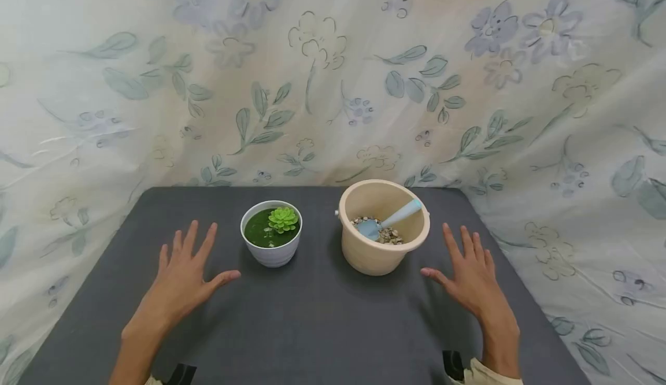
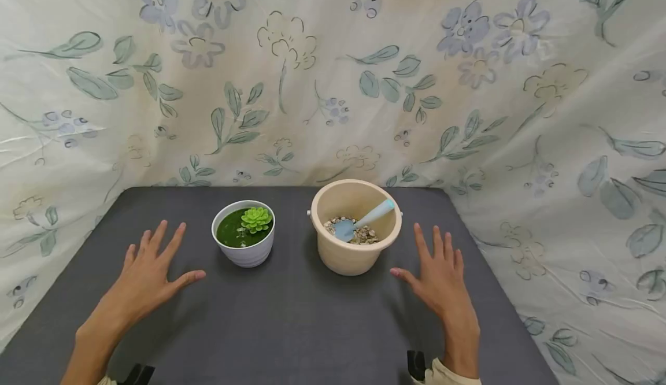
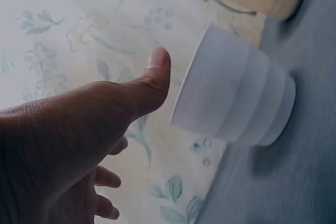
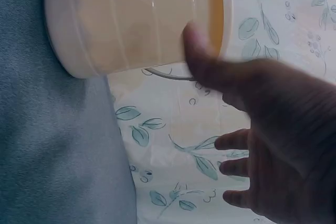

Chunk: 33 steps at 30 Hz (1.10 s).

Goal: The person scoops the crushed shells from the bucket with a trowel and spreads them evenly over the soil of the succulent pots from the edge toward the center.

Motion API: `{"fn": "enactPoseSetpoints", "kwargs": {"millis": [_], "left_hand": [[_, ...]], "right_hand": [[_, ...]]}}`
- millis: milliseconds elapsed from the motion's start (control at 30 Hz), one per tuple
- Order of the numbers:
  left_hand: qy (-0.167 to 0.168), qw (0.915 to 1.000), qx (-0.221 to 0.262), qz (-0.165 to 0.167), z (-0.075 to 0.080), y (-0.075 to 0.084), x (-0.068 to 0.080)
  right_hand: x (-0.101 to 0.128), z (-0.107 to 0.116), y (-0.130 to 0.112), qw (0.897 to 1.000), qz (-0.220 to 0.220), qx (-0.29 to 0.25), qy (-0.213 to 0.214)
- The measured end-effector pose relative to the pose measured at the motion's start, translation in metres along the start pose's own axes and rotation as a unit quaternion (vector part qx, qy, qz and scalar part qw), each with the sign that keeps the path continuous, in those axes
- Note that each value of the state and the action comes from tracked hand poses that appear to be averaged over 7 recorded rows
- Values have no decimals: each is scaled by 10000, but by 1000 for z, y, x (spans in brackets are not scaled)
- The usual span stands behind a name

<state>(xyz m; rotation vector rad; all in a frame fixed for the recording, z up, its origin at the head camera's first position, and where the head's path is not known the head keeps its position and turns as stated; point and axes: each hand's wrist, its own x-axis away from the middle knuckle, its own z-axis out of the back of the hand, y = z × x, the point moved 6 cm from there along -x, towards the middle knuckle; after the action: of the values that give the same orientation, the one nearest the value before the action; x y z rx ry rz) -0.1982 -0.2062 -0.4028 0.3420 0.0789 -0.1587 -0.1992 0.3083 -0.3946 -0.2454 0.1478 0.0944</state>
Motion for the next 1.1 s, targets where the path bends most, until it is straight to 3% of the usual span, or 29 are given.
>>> {"fn": "enactPoseSetpoints", "kwargs": {"millis": [100, 267, 400, 500, 700, 867, 1000, 1100], "left_hand": [[102, 9997, 76, -195, 2, 16, -8], [535, 9946, 421, -785, 3, 60, -25], [1075, 9810, 762, -1421, 0, 101, -43], [1264, 9701, 1019, -1805, -7, 132, -57], [935, 9653, 1255, -2091, -33, 178, -84], [415, 9731, 1262, -1884, -50, 194, -97], [-72, 9777, 1259, -1679, -61, 201, -100], [-311, 9780, 1371, -1543, -66, 205, -100]], "right_hand": [[-2, 2, 0, 9999, 23, 16, -98], [-11, 17, -3, 9995, 91, 199, 236], [-27, 33, -13, 9974, 217, 323, 613], [-40, 42, -24, 9953, 420, 500, 721], [-78, 50, -62, 9842, 1315, 999, 642], [-107, 34, -91, 9678, 2002, 1527, 8], [-117, 15, -97, 9587, 2006, 1882, -724], [-119, 6, -94, 9572, 1852, 1987, -1001]]}}
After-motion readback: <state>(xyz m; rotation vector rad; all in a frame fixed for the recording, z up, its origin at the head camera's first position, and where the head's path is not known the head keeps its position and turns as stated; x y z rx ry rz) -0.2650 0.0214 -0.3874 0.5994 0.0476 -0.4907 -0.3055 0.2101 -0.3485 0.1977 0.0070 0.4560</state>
